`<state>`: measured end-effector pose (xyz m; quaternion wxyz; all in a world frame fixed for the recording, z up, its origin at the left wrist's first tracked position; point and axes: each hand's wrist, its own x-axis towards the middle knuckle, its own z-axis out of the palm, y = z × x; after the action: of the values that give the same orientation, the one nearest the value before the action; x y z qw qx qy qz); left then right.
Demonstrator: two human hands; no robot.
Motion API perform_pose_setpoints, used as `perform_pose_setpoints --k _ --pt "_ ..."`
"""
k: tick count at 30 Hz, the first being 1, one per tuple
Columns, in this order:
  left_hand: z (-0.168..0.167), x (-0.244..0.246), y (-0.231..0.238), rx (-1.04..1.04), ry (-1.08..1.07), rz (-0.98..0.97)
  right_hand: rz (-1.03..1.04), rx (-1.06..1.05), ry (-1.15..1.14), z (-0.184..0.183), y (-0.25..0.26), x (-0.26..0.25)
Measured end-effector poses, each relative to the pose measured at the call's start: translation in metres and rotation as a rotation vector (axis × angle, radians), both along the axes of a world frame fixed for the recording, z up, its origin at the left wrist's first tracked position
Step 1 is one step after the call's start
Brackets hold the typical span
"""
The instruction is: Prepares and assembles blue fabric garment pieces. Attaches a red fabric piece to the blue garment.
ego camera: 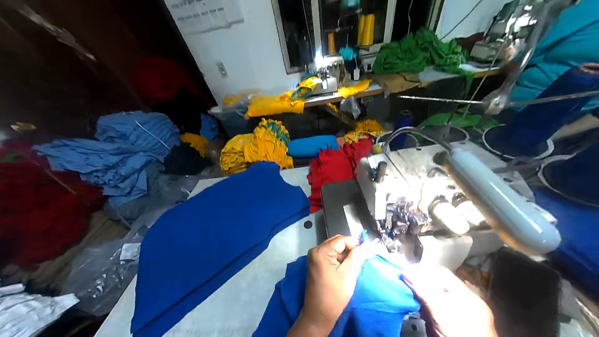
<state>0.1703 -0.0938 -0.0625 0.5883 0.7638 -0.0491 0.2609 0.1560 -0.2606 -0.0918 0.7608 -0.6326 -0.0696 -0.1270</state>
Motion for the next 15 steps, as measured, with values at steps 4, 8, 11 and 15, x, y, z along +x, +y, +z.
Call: perform_pose_setpoints --k 4,8,11,15 --pt "-0.0036 0.0041 0.0097 -0.035 0.140 -0.086 0.104 0.043 0.153 0.0031 -0.0082 0.0014" --pt "-0.0033 0.0000 0.0063 -0.065 0.145 -0.090 0.087 0.041 0.270 0.0069 -0.0080 -0.0022" --pt "-0.0021 -0.0002 0.0042 -0.078 0.155 -0.092 0.059 0.043 0.285 0.0059 -0.0068 -0.0014" --pt "-0.0013 -0.0002 0.0056 -0.042 0.164 -0.135 0.040 0.088 0.295 0.0046 -0.0054 0.0003"
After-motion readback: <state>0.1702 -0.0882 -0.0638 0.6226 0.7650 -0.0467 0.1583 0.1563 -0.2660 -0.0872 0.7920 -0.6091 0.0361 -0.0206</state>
